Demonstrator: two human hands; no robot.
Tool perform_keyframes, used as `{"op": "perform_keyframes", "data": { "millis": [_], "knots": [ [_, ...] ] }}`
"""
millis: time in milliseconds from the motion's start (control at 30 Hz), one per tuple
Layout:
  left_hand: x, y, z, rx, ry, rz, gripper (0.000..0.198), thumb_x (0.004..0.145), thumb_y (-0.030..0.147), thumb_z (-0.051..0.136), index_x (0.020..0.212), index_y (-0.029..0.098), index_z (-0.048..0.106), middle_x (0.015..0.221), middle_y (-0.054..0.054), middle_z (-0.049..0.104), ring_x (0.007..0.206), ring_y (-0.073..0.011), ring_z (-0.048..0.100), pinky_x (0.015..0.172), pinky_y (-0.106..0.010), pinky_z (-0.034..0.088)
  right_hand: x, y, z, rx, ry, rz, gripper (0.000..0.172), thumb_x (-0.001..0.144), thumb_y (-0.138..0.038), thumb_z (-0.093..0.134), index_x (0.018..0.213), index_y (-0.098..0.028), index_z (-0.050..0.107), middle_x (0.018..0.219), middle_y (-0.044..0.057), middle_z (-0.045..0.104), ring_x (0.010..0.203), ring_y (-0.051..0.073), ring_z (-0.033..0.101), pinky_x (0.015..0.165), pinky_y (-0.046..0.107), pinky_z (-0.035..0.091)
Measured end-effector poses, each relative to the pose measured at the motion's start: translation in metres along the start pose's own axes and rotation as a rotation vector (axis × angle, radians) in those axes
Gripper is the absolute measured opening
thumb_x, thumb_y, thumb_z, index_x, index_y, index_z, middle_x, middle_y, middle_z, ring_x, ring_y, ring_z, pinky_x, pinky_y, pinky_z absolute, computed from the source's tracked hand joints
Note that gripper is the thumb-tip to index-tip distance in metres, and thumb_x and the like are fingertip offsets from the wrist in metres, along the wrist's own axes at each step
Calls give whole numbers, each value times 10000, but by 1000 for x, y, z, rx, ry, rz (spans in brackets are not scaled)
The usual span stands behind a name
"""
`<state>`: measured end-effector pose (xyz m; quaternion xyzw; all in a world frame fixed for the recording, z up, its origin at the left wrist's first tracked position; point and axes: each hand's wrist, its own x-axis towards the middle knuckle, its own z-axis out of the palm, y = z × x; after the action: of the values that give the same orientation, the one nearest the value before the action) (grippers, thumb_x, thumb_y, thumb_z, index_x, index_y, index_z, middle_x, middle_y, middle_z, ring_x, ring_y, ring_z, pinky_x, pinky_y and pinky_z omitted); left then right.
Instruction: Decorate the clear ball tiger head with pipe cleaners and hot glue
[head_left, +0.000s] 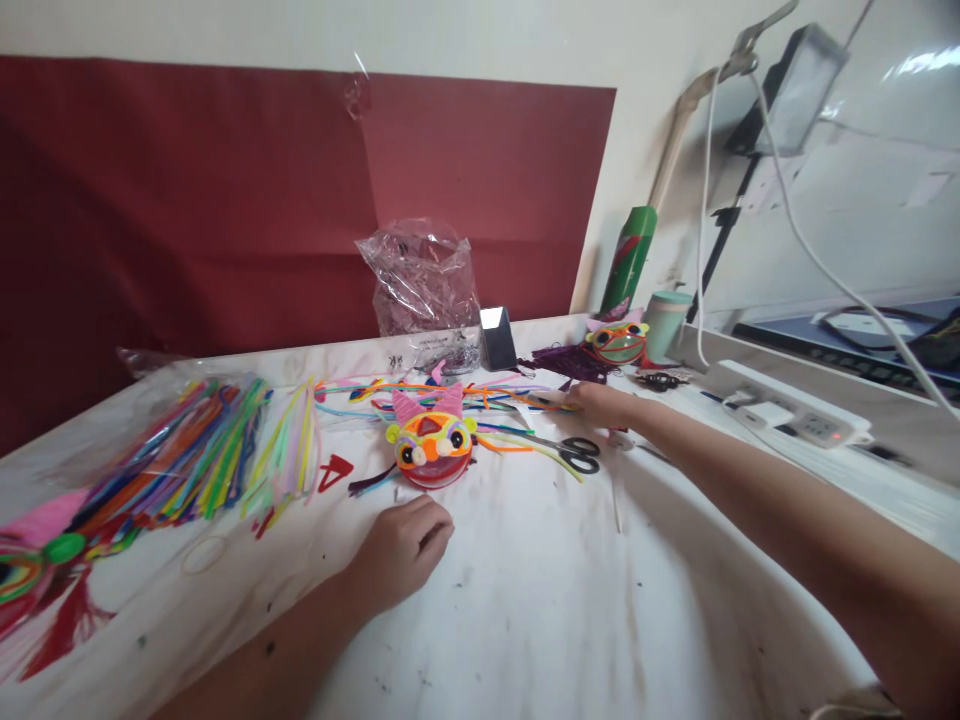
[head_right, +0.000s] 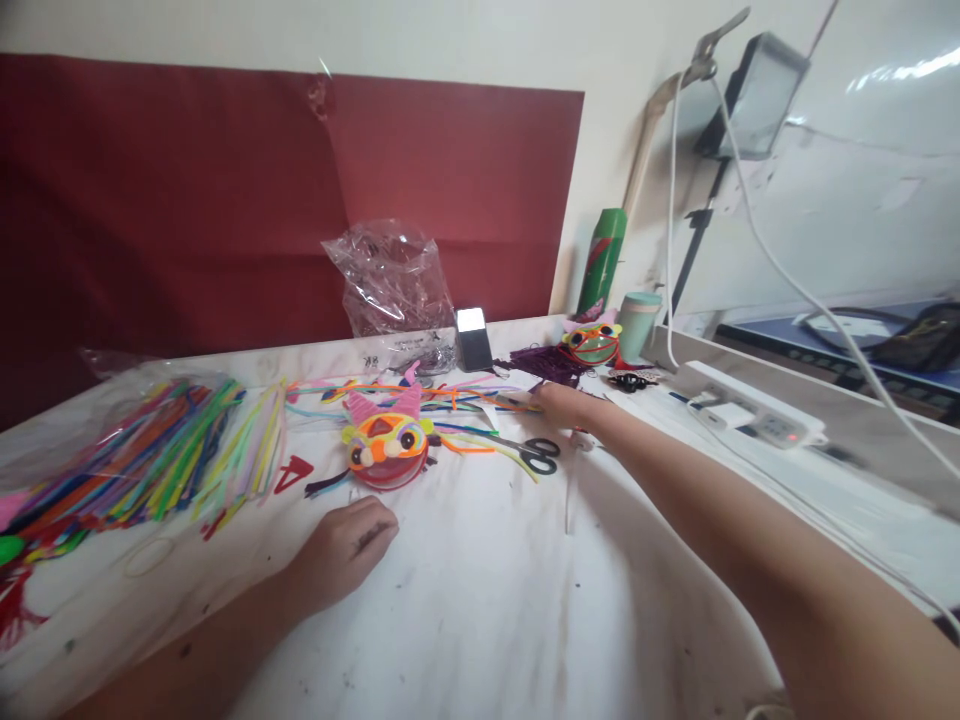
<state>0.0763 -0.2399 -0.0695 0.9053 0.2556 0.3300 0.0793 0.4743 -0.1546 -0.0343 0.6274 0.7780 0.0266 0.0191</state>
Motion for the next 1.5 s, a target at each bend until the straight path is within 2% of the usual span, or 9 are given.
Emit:
{"op": "perform_keyframes", "data": {
  "millis": [133, 367, 467, 567, 633, 833, 1200, 1300, 1500],
  "knots": [
    [0, 1, -1, 14, -10, -5, 185, 849, 133, 447, 705, 183, 552, 644, 2, 590, 596, -96, 553, 576, -200, 410, 3, -8, -1, 150, 54, 21, 146, 766, -162, 597, 794, -130, 737, 847, 95, 723, 760, 191, 646, 689, 229, 455],
    [0, 1, 1, -1, -14, -21, 191, 846, 131, 443, 705, 183, 562, 652, -4, 607, 603, -101, 565, 577, -207, 421, 11, -19, -35, 357, 212, 98, 365, 944, -264, 399, 1107, -84, 672, 967, 113, 728, 762, 177, 679, 667, 255, 542],
    [-1, 0, 2, -2, -22, -33, 183, 847, 133, 449, 714, 183, 565, 666, -6, 614, 615, -103, 570, 586, -206, 424, 9, -25, -43, 314, 151, 84, 304, 925, -241, 447, 1015, -116, 709, 883, 76, 739, 740, 163, 682, 663, 232, 541],
    [0, 1, 1, -3, -25, -30, 182, 843, 128, 453, 711, 182, 566, 664, -6, 615, 613, -103, 574, 583, -204, 422, 2, -31, -37, 180, 38, 90, 119, 819, -164, 614, 831, -148, 732, 810, 58, 730, 781, 195, 679, 733, 266, 528],
    [1, 2, 0, -7, -21, -24, 187, 842, 127, 452, 703, 182, 565, 655, -4, 612, 602, -102, 571, 574, -203, 419, -3, -33, -28, 73, -12, 138, 86, 816, -156, 638, 847, -125, 711, 868, 96, 712, 838, 219, 667, 778, 324, 521],
    [1, 4, 0, -24, -12, -29, 187, 840, 129, 460, 699, 182, 570, 651, 2, 609, 593, -99, 567, 572, -203, 422, -11, -26, -13, -125, -74, 260, 329, 906, -336, 566, 1181, -156, 557, 1182, 89, 586, 988, 202, 605, 830, 410, 521],
    [-1, 0, 1, -16, -34, -47, 181, 844, 135, 460, 716, 185, 577, 675, -4, 610, 624, -107, 572, 587, -209, 425, 13, -19, -2, -66, -112, 80, 226, 915, -327, 550, 1033, -150, 625, 1028, 61, 656, 926, 180, 626, 846, 400, 503],
    [-1, 0, 2, -18, -35, -43, 177, 840, 128, 463, 719, 187, 578, 672, -1, 609, 622, -106, 571, 584, -208, 421, 18, -19, -10, 1, -80, 78, 230, 912, -333, 549, 1024, -147, 626, 1003, 56, 660, 860, 167, 633, 779, 364, 521],
    [-1, 1, 1, -20, -37, -44, 174, 836, 124, 469, 711, 186, 572, 671, 1, 611, 619, -105, 568, 579, -207, 415, 29, -27, -48, 177, -21, 50, 224, 843, -157, 482, 902, -126, 696, 847, 43, 711, 773, 159, 642, 637, 219, 466]
  ]
}}
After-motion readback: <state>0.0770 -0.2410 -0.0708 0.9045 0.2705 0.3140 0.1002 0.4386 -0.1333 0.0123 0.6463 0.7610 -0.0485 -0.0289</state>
